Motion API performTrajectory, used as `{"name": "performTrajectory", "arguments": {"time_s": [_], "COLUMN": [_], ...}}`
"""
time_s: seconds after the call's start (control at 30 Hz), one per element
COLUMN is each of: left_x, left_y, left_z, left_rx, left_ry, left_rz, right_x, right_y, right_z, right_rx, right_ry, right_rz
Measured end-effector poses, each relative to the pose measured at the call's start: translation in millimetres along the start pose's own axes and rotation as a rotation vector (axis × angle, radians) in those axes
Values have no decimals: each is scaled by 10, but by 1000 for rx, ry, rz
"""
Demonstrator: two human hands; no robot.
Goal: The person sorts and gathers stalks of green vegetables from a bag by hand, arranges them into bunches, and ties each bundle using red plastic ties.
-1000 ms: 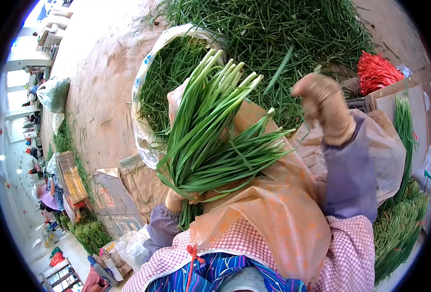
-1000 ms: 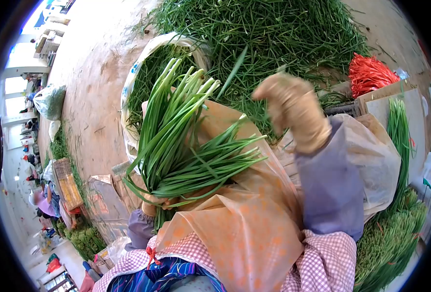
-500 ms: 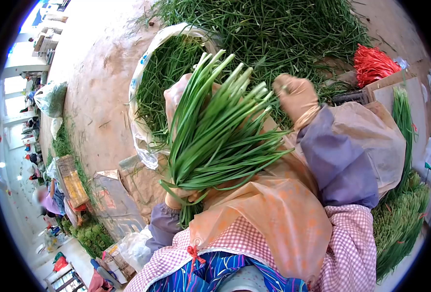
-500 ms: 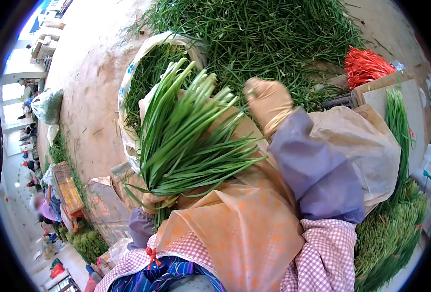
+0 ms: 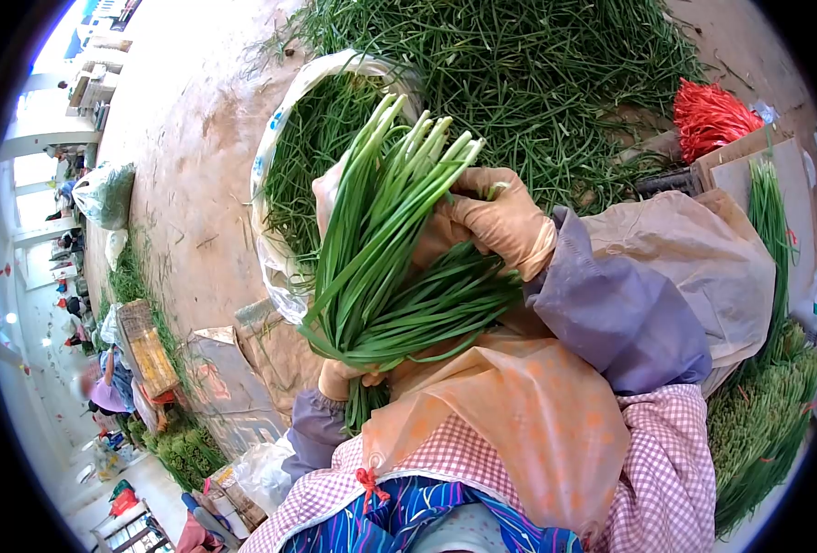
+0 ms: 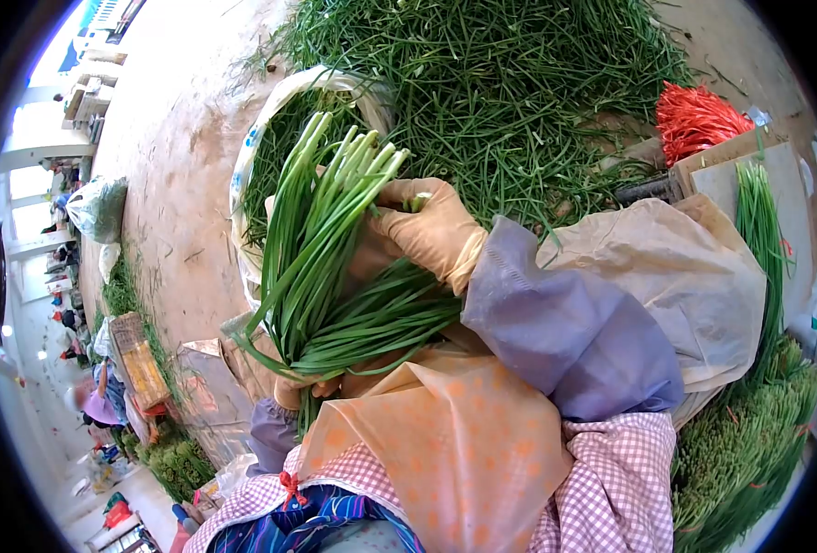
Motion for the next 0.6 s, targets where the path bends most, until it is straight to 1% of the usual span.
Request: {"name": "performTrajectory", "arguments": {"time_s": [0.07, 0.1, 0.2, 0.23, 0.27, 0.3, 0.33, 0.37, 0.4, 0.43, 0.47, 0.53, 0.6], "left_x": [10, 16, 16, 0, -21, -44, -70, -55, -75, -99, -108, -121, -88], "left_y": [-5, -15, -19, -4, -28, -51, -93, -154, -152, -128, -108, -54, -118], "left_z": [-10, -10, -24, -41, -101, -160, -212, -239, -251, -253, -252, -183, -215], "left_rx": [20, 34, 91, 111, 141, 172, 203, 264, 225, 186, 146, 189, 273], "left_ry": [-35, -59, -157, -220, -288, -355, -423, -416, -445, -473, -499, -480, -470], "left_rz": [9, 12, 16, 17, 6, -3, -12, -22, -10, -1, 9, 60, 91], "right_x": [13, 2, 57, 132, 170, 202, 234, 243, 213, 243, 125, -89, -246], "right_y": [-85, -33, 15, -18, 70, 85, 206, 328, 451, 537, 626, 662, 645], "right_z": [59, 90, 277, 377, 498, 683, 868, 1083, 1264, 1540, 1484, 1073, 592], "right_rx": [93, -201, -616, -638, -765, -820, -976, -897, -742, -962, -954, -637, -596], "right_ry": [3, -32, -108, -147, -202, -317, -449, -550, -616, -679, -677, -427, -142], "right_rz": [150, 314, 387, 517, 570, 673, 653, 590, 640, 581, 536, 652, 756]}}
Point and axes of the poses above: each hand's wrist, its own x-axis towards the middle knuckle, its own z-axis out of the back of the hand, y = z × x, the point moved 4 cm from there along x, towards the middle knuckle, and after that the axes turned 8 degrees about x, right-handed, at the moved point
